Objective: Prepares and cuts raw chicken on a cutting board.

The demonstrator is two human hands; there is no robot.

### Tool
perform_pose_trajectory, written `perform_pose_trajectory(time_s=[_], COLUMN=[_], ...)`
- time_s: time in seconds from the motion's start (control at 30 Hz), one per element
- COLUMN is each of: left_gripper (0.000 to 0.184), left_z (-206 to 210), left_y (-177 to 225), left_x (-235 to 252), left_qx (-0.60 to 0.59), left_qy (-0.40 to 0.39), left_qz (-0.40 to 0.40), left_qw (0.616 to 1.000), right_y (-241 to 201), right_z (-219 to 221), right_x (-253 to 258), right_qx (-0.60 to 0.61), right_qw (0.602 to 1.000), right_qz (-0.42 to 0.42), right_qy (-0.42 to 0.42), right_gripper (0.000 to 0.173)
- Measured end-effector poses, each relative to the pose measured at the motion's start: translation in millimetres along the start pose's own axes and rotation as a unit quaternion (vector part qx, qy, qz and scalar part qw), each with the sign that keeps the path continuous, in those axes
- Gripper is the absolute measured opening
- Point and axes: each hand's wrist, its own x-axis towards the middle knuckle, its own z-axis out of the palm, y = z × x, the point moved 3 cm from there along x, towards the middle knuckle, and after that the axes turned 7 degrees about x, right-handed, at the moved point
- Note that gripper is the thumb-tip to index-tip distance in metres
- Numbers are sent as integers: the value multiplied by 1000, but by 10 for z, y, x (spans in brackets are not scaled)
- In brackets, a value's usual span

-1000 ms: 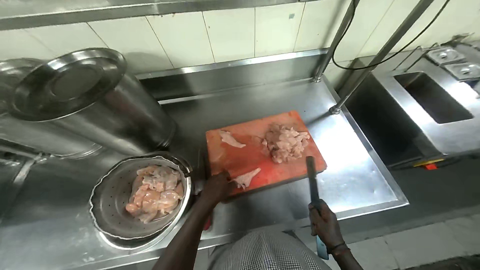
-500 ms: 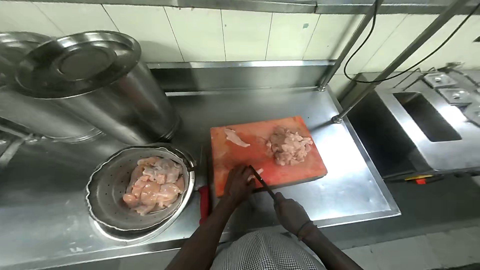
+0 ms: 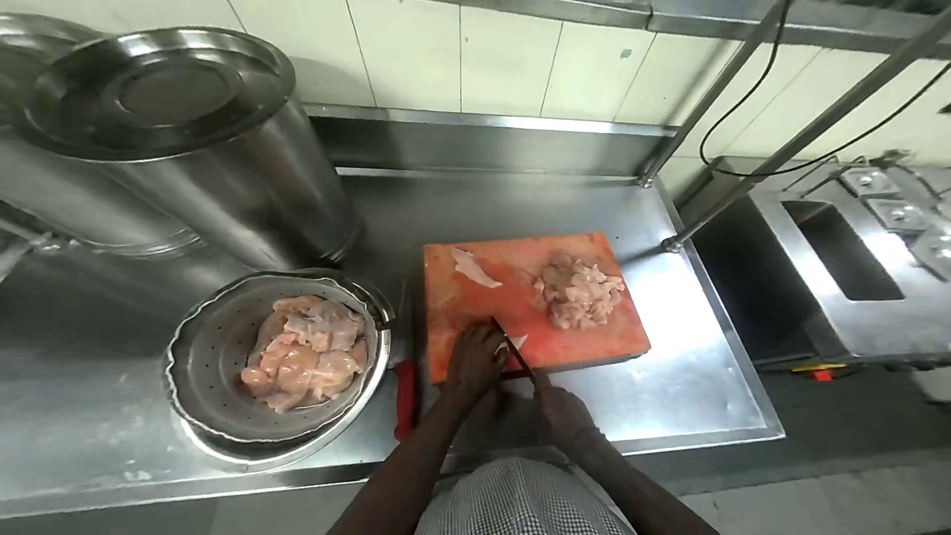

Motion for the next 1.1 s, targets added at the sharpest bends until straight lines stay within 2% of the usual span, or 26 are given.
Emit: perform_pose_trajectory(time_s=[0.07, 0.13, 0.23, 0.37, 0.5, 0.67, 0.8, 0.93, 1.1], left_gripper=[22, 27, 38, 28, 23, 24, 21, 18, 16], left_z=[-37, -94, -184, -137, -146, -77, -60, -77, -50], left_y=[-8, -42, -90, -146, -143, -178, -185, -180, -187], left_x=[-3, -27, -126, -170, -170, -158, -152, -129, -146], left_qx=[-15, -28, -57, -74, -80, -60, -61, -64, -62], left_qy=[-3, -19, -21, 2, 10, 10, 12, 10, 29], left_qz=[8, 17, 29, 14, 3, 5, 11, 18, 7], left_qw=[1000, 999, 998, 997, 997, 998, 998, 998, 998], right_y=[43, 281, 588, 415, 153, 37, -155, -347, -142], right_z=[-67, 114, 359, 207, 71, 57, 3, 14, 127], right_x=[-300, -355, -244, -232, -191, -160, 14, 289, 213], right_qx=[21, 19, -2, 11, 1, -21, -33, -20, -10], right_qw=[998, 998, 1000, 999, 1000, 1000, 999, 998, 999], right_qz=[36, 42, 25, 5, 2, 2, -2, -34, -30], right_qy=[-54, -42, -11, 42, 15, -1, 4, 44, 16], right_gripper=[46, 46, 37, 34, 32, 32, 36, 33, 37])
